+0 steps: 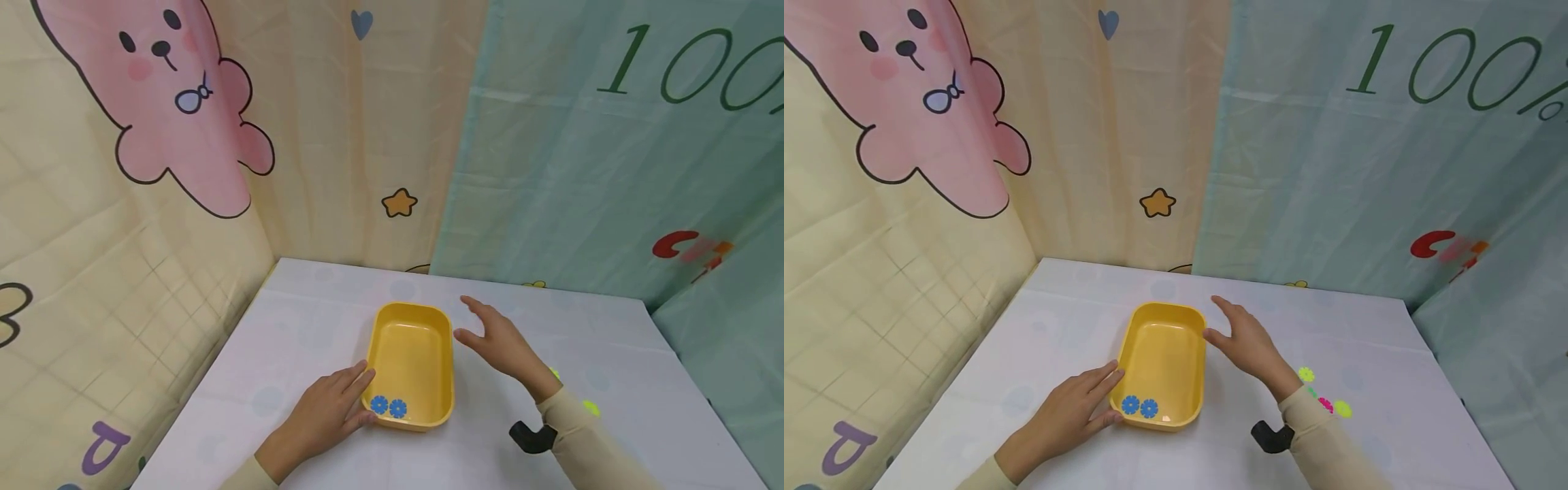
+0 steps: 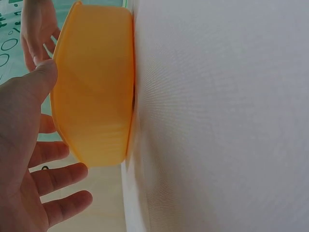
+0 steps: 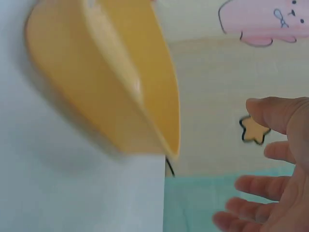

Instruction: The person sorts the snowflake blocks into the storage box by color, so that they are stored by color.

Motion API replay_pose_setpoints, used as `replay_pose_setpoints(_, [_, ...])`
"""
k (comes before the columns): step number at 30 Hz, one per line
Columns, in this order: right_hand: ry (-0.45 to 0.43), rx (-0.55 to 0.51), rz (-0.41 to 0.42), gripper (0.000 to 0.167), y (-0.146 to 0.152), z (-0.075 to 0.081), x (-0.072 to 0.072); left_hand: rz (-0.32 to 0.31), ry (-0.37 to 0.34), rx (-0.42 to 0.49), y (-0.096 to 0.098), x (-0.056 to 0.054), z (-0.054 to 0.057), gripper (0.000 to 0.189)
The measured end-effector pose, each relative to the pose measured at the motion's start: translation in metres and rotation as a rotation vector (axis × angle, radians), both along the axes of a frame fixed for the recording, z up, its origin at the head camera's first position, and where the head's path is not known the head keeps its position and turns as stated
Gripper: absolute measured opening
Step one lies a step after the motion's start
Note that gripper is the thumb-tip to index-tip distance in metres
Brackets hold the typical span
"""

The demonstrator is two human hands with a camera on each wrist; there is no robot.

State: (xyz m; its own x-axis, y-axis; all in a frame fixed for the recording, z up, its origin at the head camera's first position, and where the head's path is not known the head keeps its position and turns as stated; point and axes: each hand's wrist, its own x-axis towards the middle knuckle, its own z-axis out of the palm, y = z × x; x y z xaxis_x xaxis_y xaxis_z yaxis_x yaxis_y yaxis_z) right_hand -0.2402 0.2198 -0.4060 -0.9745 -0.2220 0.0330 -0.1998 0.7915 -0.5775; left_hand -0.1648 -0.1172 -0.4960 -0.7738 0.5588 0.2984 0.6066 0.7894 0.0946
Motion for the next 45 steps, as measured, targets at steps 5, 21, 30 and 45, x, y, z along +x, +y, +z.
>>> replay_pose_setpoints(5, [0.096, 0.122, -0.066, 0.083, 0.043, -0.006, 0.009, 0.003, 0.02, 0.005, -0.001, 0.001, 0.0, 0.072])
replay_pose_setpoints(21, [-0.141, 0.129, -0.274, 0.082, 0.155, -0.047, 0.02, -0.004, 0.078, 0.007, -0.004, 0.001, -0.004, 0.073])
replay_pose_setpoints(30, [-0.247, 0.107, -0.367, 0.082, 0.176, -0.063, 0.033, -0.01, 0.087, 0.012, -0.002, 0.0, -0.004, 0.073])
replay_pose_setpoints(45, [-0.296, 0.196, -0.306, 0.055, 0.198, -0.087, 0.056, -0.001, 0.046, 0.016, 0.003, -0.002, -0.004, 0.074])
